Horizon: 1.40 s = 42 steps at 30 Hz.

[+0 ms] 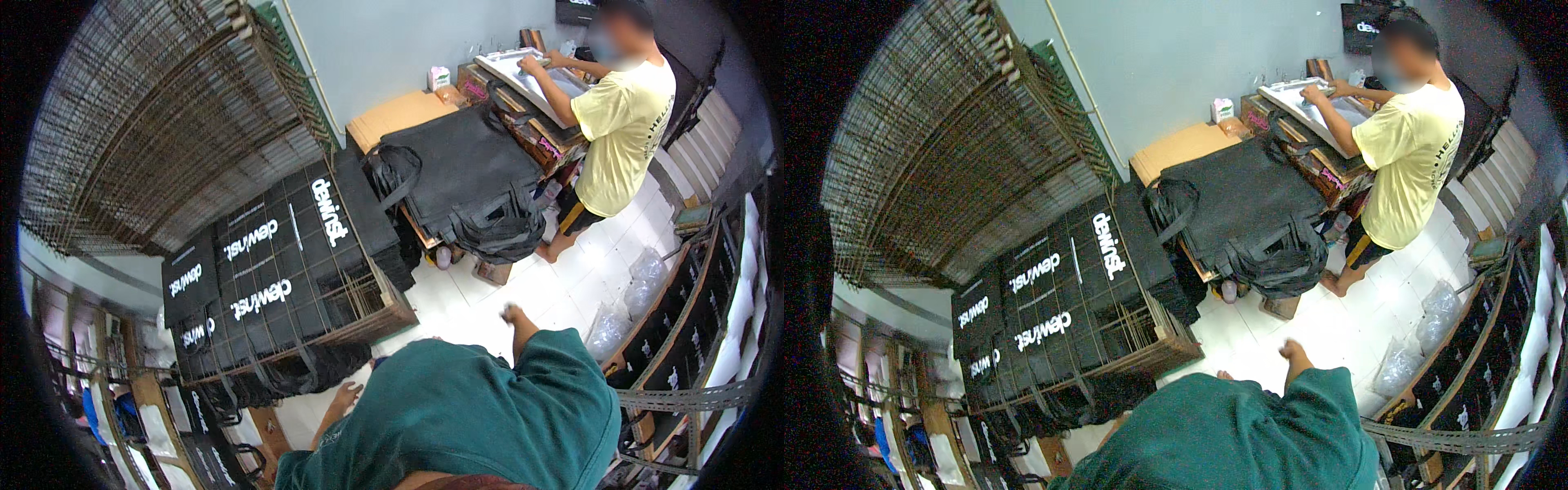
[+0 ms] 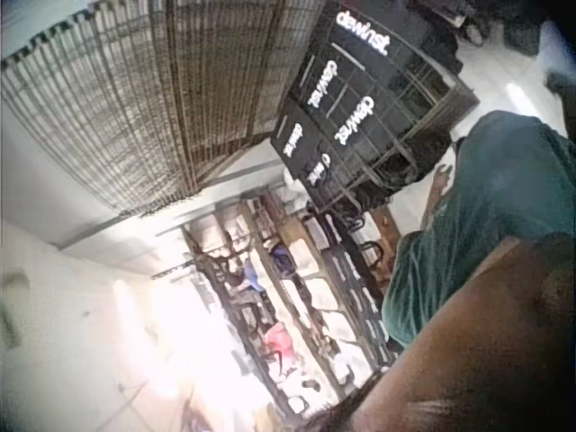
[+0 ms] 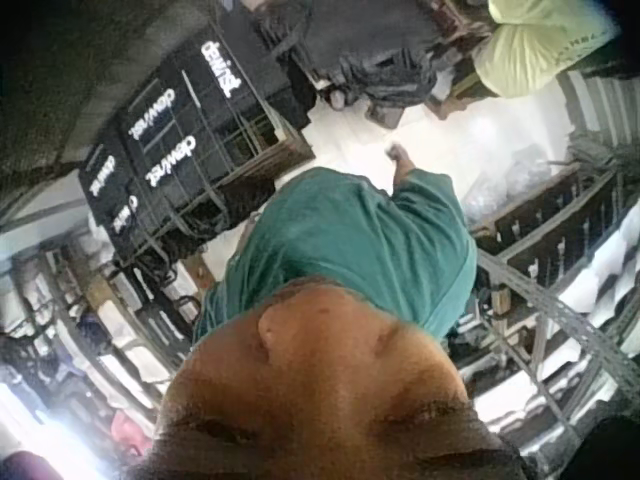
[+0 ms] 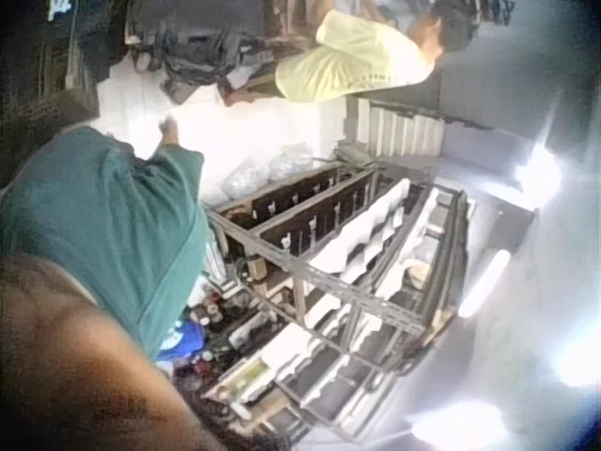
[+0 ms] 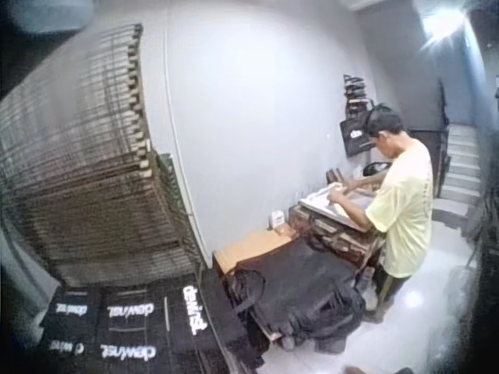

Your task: The person repeatedly picks up black tote bags from a wire rack and places them onto a stack on a nearby table. Another person in a yellow shirt is visible in the background, also handling bags.

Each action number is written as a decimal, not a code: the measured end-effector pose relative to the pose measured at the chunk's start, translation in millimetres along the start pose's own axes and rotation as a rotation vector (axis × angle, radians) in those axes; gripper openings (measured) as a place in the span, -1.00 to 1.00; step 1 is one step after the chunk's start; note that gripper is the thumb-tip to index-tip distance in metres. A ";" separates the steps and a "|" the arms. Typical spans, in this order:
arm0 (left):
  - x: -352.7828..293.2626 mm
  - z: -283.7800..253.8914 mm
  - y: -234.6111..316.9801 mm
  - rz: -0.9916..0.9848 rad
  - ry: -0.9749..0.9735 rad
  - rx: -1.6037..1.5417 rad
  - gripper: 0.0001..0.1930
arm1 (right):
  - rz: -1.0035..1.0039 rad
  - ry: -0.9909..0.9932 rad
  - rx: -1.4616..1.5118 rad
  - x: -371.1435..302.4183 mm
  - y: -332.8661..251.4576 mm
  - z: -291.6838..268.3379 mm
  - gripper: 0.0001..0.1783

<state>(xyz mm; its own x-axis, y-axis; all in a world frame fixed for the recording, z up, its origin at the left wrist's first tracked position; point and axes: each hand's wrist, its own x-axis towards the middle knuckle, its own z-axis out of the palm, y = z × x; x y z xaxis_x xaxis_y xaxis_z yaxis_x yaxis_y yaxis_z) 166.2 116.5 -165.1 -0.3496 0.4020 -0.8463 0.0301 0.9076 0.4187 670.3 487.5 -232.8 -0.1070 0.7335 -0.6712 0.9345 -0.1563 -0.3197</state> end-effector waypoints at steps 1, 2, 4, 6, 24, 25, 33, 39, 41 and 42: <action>5.0 -0.3 -7.0 -0.023 -0.024 0.010 -0.26 | -0.247 0.008 -0.122 17.9 63.7 51.2 -0.63; 11.6 3.6 -18.3 -0.054 -0.053 0.001 -0.25 | -0.498 0.037 -0.265 36.7 125.2 94.4 -0.75; 17.1 -9.3 -21.3 -0.065 -0.029 0.060 -0.23 | -0.242 -0.058 -0.118 31.0 103.2 94.1 -0.68; 16.8 -3.5 -20.1 -0.081 -0.067 0.054 -0.24 | -0.083 0.111 -0.343 29.2 109.2 110.0 -0.57; 0.9 27.7 -64.7 0.210 0.107 -0.069 -0.39 | -0.575 -0.049 0.591 -20.7 -176.3 -111.2 -0.56; -7.2 31.8 -64.5 0.160 0.139 -0.129 -0.40 | -0.612 -0.045 0.606 -27.5 -187.2 -122.8 -0.57; -3.7 45.2 -99.2 0.030 0.044 -0.186 -0.48 | -0.531 0.283 1.075 -26.6 -231.8 -176.4 -0.69; -6.3 44.9 -52.1 0.019 0.334 -0.012 -0.46 | -0.396 0.549 1.291 -36.0 -211.4 -217.4 -0.62; -13.9 47.5 -40.7 -0.074 0.283 -0.207 -0.39 | -0.299 0.510 1.458 -35.2 -200.8 -242.0 -0.51; -13.6 46.5 -37.3 -0.094 0.241 -0.260 -0.36 | -0.317 0.474 1.527 -30.4 -192.1 -254.9 -0.47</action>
<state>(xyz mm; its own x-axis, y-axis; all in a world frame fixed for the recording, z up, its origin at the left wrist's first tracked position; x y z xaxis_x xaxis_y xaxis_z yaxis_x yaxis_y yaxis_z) 213.5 82.8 -184.6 -0.5515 0.2504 -0.7958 -0.2407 0.8656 0.4392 580.5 663.8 19.5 0.1595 0.9433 -0.2911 -0.3206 -0.2294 -0.9190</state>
